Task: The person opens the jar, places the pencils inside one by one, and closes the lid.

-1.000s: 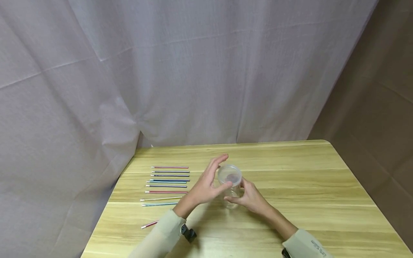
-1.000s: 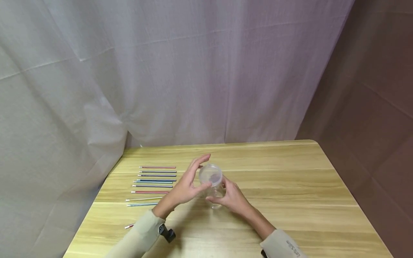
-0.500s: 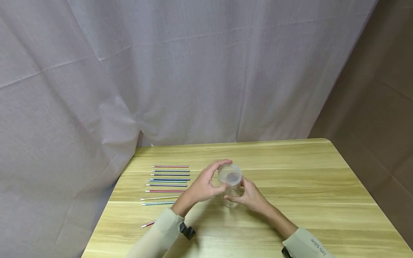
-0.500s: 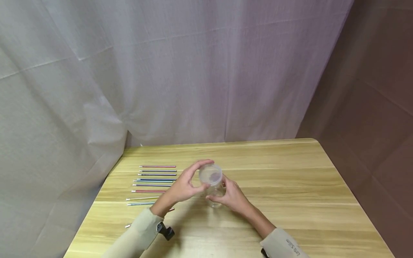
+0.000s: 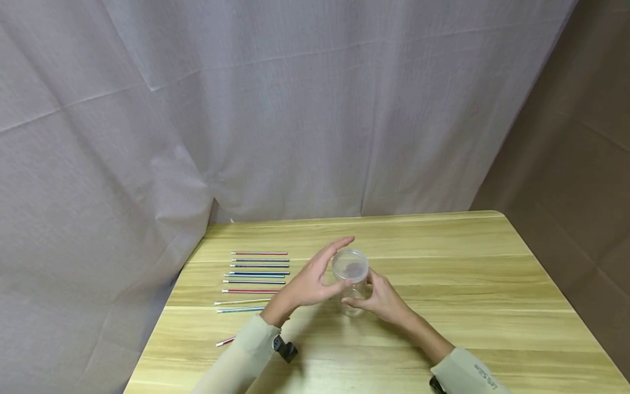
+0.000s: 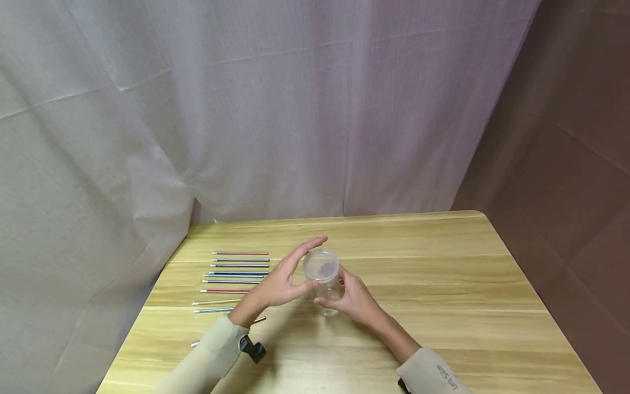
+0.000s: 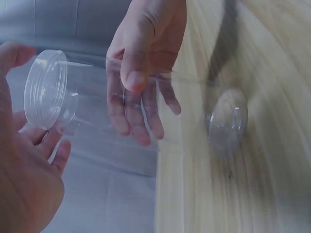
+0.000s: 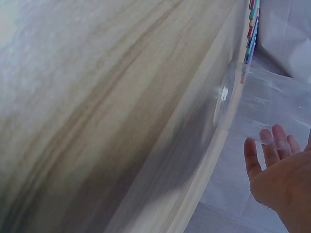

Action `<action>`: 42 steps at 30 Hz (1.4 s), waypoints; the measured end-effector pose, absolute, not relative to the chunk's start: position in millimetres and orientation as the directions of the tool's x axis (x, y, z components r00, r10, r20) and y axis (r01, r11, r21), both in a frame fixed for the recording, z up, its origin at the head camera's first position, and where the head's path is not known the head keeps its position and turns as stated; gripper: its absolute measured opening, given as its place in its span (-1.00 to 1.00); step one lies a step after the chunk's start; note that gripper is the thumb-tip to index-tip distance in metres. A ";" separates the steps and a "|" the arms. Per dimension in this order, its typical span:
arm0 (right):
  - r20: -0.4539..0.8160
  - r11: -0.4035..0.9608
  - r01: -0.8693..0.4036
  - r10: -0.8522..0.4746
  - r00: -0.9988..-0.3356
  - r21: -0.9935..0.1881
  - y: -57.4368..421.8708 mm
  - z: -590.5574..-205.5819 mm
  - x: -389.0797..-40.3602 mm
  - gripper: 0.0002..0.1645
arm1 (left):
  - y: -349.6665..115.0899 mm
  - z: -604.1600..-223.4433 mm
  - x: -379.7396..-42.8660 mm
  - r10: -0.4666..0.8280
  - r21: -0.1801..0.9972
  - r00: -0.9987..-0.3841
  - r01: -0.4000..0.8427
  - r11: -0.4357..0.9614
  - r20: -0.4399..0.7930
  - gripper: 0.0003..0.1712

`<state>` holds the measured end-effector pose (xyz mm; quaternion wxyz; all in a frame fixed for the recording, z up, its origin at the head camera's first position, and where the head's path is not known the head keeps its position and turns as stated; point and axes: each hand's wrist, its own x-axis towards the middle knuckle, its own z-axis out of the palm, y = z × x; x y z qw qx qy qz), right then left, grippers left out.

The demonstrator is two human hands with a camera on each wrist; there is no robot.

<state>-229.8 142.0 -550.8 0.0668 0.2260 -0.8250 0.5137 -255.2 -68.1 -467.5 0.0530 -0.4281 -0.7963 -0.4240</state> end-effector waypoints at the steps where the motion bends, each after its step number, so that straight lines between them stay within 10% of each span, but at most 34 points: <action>1: 0.342 0.368 -0.440 -0.303 -0.889 -0.819 141.9 -550.5 -229.8 -0.07 | -68.1 -467.7 -256.1 0.648 0.632 -0.615 0.732 0.255 0.450 -0.05; 42: 0.352 0.341 -0.452 -0.316 -0.881 -0.824 132.4 -518.6 -215.8 -0.13 | -112.2 -446.1 -201.1 0.273 0.632 -0.806 0.585 0.508 0.525 -0.12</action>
